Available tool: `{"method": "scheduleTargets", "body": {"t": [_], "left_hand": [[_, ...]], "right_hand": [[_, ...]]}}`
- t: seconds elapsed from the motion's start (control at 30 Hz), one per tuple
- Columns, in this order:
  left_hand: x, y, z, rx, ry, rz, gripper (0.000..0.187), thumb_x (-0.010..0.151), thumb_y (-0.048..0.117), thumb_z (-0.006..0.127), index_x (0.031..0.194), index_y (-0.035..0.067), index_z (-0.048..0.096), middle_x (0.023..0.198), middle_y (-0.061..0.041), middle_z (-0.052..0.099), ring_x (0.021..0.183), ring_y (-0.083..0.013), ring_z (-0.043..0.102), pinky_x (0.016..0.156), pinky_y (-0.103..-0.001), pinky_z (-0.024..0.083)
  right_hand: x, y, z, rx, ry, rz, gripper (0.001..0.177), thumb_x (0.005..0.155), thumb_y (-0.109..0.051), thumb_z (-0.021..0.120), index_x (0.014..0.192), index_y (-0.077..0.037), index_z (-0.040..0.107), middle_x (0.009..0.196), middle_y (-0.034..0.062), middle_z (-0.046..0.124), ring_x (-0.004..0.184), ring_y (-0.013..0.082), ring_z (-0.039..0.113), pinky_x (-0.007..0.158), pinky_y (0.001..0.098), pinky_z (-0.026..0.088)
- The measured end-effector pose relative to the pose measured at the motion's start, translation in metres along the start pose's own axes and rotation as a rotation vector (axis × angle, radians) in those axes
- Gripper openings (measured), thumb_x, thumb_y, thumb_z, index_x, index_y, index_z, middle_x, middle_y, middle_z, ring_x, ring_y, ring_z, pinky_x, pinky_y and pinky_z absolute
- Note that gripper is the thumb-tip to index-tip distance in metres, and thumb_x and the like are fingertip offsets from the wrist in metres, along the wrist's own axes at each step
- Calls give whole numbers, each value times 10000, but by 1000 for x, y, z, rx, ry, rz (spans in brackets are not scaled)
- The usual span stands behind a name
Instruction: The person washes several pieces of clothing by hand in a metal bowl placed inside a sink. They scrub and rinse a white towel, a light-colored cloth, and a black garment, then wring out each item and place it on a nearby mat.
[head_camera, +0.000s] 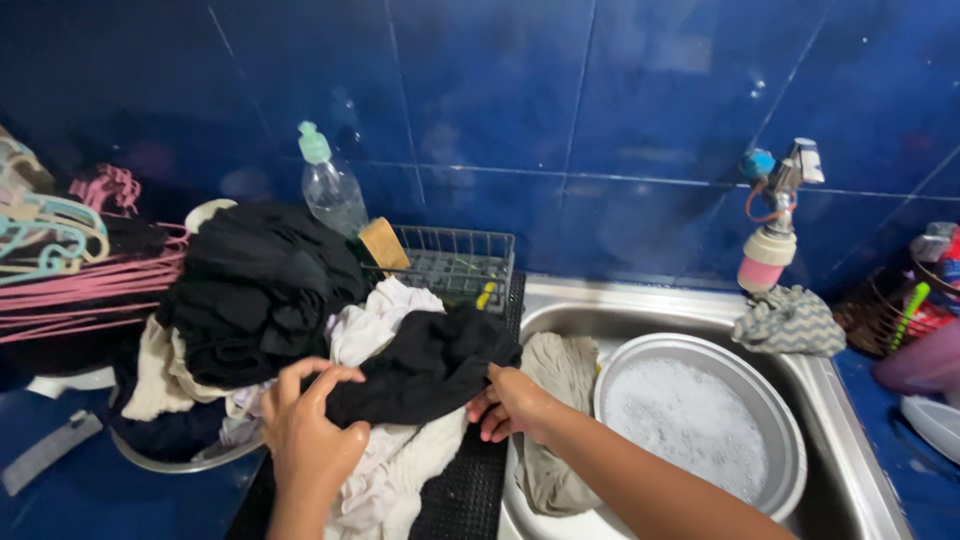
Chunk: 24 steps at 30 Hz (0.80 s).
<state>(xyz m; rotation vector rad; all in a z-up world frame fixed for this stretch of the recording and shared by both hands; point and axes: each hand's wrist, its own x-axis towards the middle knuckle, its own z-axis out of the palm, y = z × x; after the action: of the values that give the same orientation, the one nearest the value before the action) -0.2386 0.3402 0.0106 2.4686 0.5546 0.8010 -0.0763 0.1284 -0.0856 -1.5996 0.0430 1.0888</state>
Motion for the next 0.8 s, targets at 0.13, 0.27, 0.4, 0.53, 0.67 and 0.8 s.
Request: {"method": "scheduleTargets", "body": {"t": [0.13, 0.27, 0.4, 0.53, 0.67, 0.8], "left_hand": [[11, 5, -22, -32, -230, 29, 593, 510, 148, 810, 1075, 293, 700, 1316, 22, 483, 1299, -354, 395, 1049, -569, 330], [-1, 23, -36, -73, -124, 168, 724, 609, 333, 878, 1286, 257, 632, 1476, -109, 330, 1364, -455, 260, 1038, -682, 159], [-16, 69, -17, 129, 169, 328, 475, 713, 286, 787, 1180, 246, 709, 1467, -140, 426, 1394, -424, 290, 1073, -677, 177], [-40, 109, 33, 119, 164, 484, 295, 725, 141, 694, 1015, 173, 738, 1357, -91, 580, 1359, -342, 414, 1082, -628, 256], [-73, 122, 102, -71, -22, 668, 261, 804, 114, 675, 1058, 99, 733, 1298, -128, 578, 1252, -336, 498, 1012, -526, 382], [-98, 111, 141, -77, -459, 459, 251, 912, 37, 561, 1143, 102, 635, 1183, -94, 652, 1161, -303, 612, 1006, -432, 498]], "right_hand": [[11, 16, -9, -88, 15, -69, 706, 1059, -501, 222, 775, -25, 659, 696, 106, 686, 502, 243, 644, 530, 376, 516], [-11, 21, -17, -176, 80, -132, 738, 1058, -522, 230, 765, -27, 692, 695, 79, 711, 545, 231, 650, 560, 332, 518], [-43, 35, -34, -558, 450, -441, 545, 972, -531, 443, 1046, -53, 694, 1040, 173, 690, 1005, 290, 643, 865, 406, 510], [-62, 49, -54, -1217, 773, -312, 804, 908, -622, 524, 1458, -48, 410, 1461, 214, 447, 1429, 382, 311, 1161, 507, 234], [-73, 50, -63, -1483, 740, -168, 1109, 880, -809, 458, 1541, 46, 209, 1586, 274, 254, 1517, 386, 130, 1184, 596, -2], [-75, 28, -62, -1621, 609, -92, 1140, 859, -788, 460, 1552, 52, 122, 1506, 240, 429, 1529, 402, 206, 1191, 684, -51]]}}
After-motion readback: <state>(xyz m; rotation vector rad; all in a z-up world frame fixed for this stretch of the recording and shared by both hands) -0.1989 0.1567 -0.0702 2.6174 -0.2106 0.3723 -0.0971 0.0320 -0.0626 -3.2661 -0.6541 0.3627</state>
